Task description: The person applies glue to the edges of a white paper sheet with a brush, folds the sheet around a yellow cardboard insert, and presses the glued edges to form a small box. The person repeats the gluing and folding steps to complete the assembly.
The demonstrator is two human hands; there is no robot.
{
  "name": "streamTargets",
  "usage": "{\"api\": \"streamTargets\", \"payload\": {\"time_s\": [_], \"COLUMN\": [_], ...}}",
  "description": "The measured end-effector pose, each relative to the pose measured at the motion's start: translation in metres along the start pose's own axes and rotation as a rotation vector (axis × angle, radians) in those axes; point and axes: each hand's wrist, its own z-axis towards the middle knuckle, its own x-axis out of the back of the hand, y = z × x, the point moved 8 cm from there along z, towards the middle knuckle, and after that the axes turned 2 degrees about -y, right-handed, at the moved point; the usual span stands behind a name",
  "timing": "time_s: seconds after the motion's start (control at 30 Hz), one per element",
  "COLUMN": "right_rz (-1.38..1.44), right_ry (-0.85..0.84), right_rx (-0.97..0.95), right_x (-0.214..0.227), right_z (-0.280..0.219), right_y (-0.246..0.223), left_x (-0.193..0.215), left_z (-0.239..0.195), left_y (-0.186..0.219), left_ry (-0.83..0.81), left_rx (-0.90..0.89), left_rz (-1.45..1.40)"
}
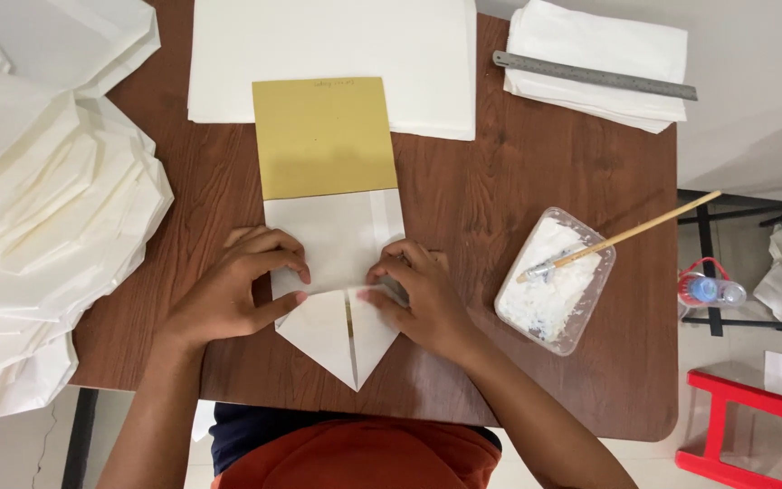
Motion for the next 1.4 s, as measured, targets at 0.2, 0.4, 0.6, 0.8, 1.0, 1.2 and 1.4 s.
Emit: {"api": "streamTargets", "payload": {"time_s": [0.2, 0.4, 0.6, 0.8, 1.0, 1.2, 1.4], "right_rz": [-0.104, -0.189, -0.182, -0.138, -0.181, -0.161, -0.223], "right_ry": [0.142, 0.263, 0.324, 0.401, 0.365, 0.263, 0.113], "right_rx": [-0.021, 0.028, 0.034, 0.189, 0.279, 0.152, 0.055], "right_x": [-0.001, 0.003, 0.007, 0.01, 0.032, 0.026, 0.009], "right_z": [0.004, 0.001, -0.002, -0.005, -0.022, -0.023, -0.018], "right_y": [-0.001, -0.012, -0.013, -0.009, -0.031, -0.025, -0.009], "left_x": [-0.002, -0.005, -0.006, -0.007, -0.014, -0.03, -0.039], "left_z": [0.0, -0.001, -0.003, -0.006, -0.006, 0.002, 0.013], "left_y": [0.007, 0.001, 0.002, 0.013, 0.015, -0.003, 0.009], "left_ry": [0.059, 0.079, 0.104, 0.134, 0.166, 0.189, 0.171], "left_rx": [-0.037, -0.036, -0.025, -0.098, -0.141, -0.169, -0.091], "left_rz": [0.065, 0.048, 0.067, 0.16, 0.322, 0.396, 0.373]}}
